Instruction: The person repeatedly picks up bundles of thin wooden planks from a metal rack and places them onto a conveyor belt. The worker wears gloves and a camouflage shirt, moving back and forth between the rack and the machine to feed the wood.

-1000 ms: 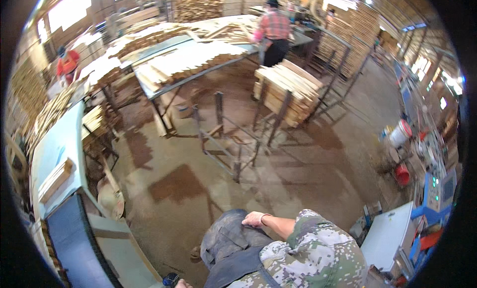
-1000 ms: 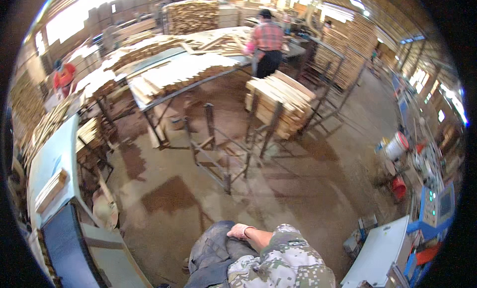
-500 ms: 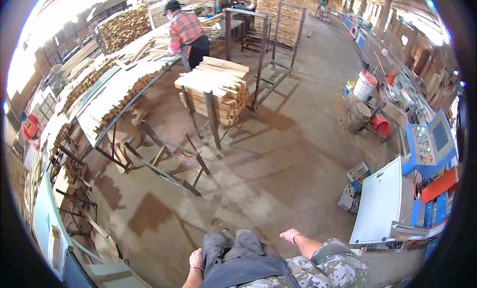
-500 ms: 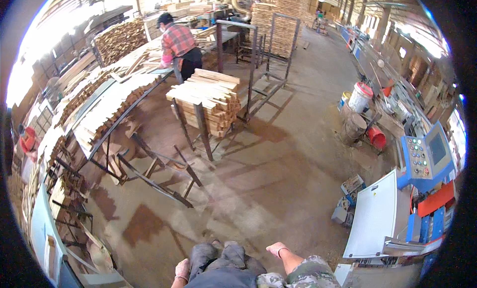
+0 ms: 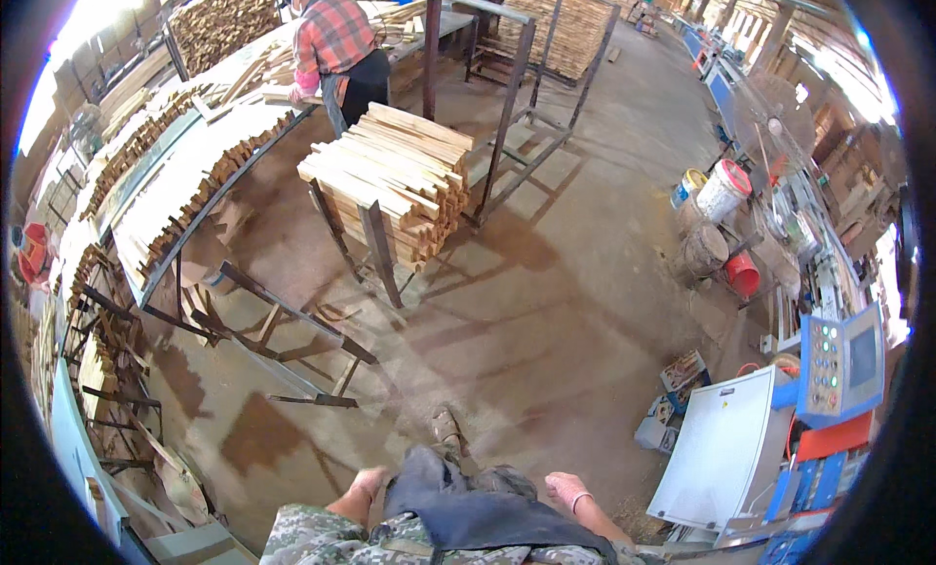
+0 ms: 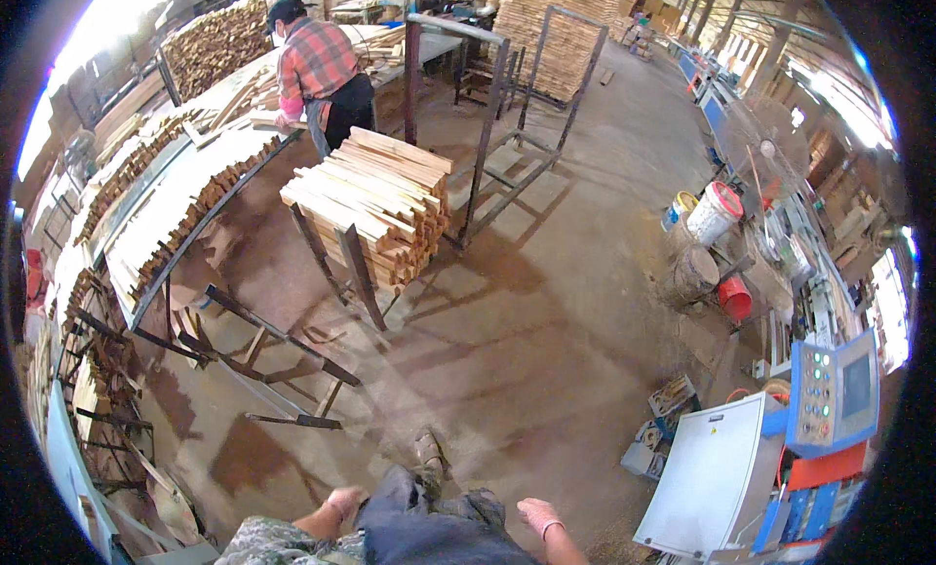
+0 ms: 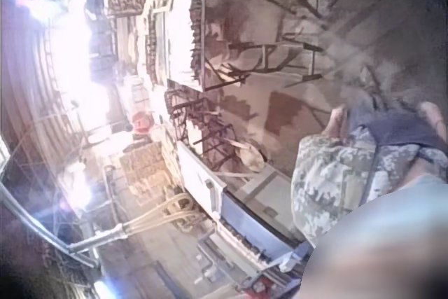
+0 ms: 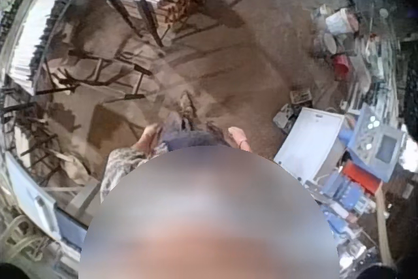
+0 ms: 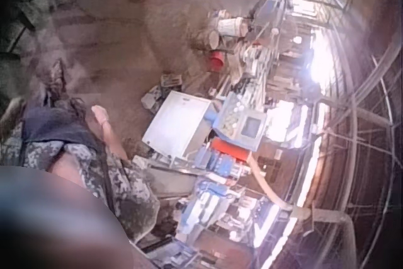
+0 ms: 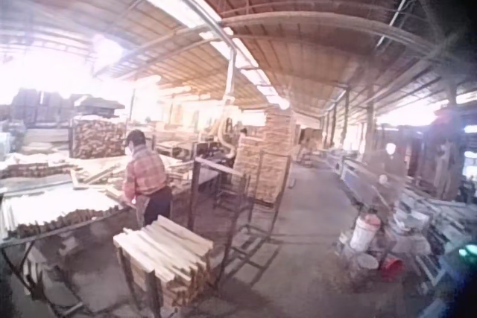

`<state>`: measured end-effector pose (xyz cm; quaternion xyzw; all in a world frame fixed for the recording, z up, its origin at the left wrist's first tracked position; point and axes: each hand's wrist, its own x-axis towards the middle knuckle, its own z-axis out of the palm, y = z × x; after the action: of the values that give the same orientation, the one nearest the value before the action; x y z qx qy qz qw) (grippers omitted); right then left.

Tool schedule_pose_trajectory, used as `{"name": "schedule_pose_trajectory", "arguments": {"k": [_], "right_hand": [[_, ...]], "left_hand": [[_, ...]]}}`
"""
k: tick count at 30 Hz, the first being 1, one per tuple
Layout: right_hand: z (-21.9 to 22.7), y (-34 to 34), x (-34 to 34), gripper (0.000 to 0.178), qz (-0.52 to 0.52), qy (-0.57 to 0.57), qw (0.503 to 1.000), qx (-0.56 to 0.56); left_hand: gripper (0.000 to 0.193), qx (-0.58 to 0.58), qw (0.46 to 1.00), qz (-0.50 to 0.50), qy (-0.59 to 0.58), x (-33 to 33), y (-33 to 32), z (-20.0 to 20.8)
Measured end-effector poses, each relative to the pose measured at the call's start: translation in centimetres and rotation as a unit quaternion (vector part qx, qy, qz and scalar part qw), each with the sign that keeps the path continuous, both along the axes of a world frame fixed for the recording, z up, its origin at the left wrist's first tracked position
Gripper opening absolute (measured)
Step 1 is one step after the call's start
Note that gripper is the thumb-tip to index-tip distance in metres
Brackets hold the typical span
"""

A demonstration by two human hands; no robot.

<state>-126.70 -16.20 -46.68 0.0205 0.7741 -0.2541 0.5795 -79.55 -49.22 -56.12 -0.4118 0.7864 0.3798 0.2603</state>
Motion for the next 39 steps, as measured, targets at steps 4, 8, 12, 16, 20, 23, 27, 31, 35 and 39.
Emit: {"name": "schedule_pose_trajectory", "arguments": {"k": [4,8,12,16,20,23,27,31,35,39], "right_hand": [[0.3,-2.4,-4.4,0.02,-0.076,0.012,0.997,0.031],[-0.5,-7.3,-8.6,0.016,-0.207,-0.037,0.978,-0.001],[-5.5,-10.4,-16.1,0.014,-0.183,-0.246,0.947,-0.1],[-4.4,-19.7,-25.1,0.023,0.43,0.118,0.888,-0.113],[-2.9,-29.1,-33.4,0.028,0.02,0.041,0.998,0.047],[-4.1,-37.4,-41.4,0.023,0.511,0.254,0.813,-0.114],[5.7,-56.6,-42.9,0.054,0.252,0.03,0.961,-0.112],[9.8,-72.5,-38.7,0.081,0.43,0.01,0.875,-0.223],[8.9,-83.4,-31.8,0.093,0.581,-0.023,0.781,-0.226],[8.2,-89.4,-26.9,0.098,0.667,0.088,0.72,-0.171]], "left_hand": [[0.025,-0.056,0.991,-0.017,0.119,-15.1,-12.4,4.5],[0.022,-0.005,0.953,0.181,0.244,-27.1,-21.3,4.3],[0.052,0.162,0.852,0.42,0.267,-38.2,-28.4,7.4],[0.07,0.165,0.817,0.476,0.282,-41.9,-34.4,4.6],[0.056,0.045,0.833,0.524,0.172,-44.6,-37.4,8.5],[0.065,-0.003,0.839,0.52,0.158,-45.4,-41.3,10.3],[0.082,0.02,0.783,0.597,0.173,-47.9,-45.9,15.2],[0.08,-0.019,0.716,0.663,0.218,-48.6,-50.2,15.2],[0.072,-0.023,0.595,0.74,0.314,-49.9,-54.4,13.8],[0.064,0.032,0.469,0.822,0.322,-50.8,-57.2,9.8]]}}
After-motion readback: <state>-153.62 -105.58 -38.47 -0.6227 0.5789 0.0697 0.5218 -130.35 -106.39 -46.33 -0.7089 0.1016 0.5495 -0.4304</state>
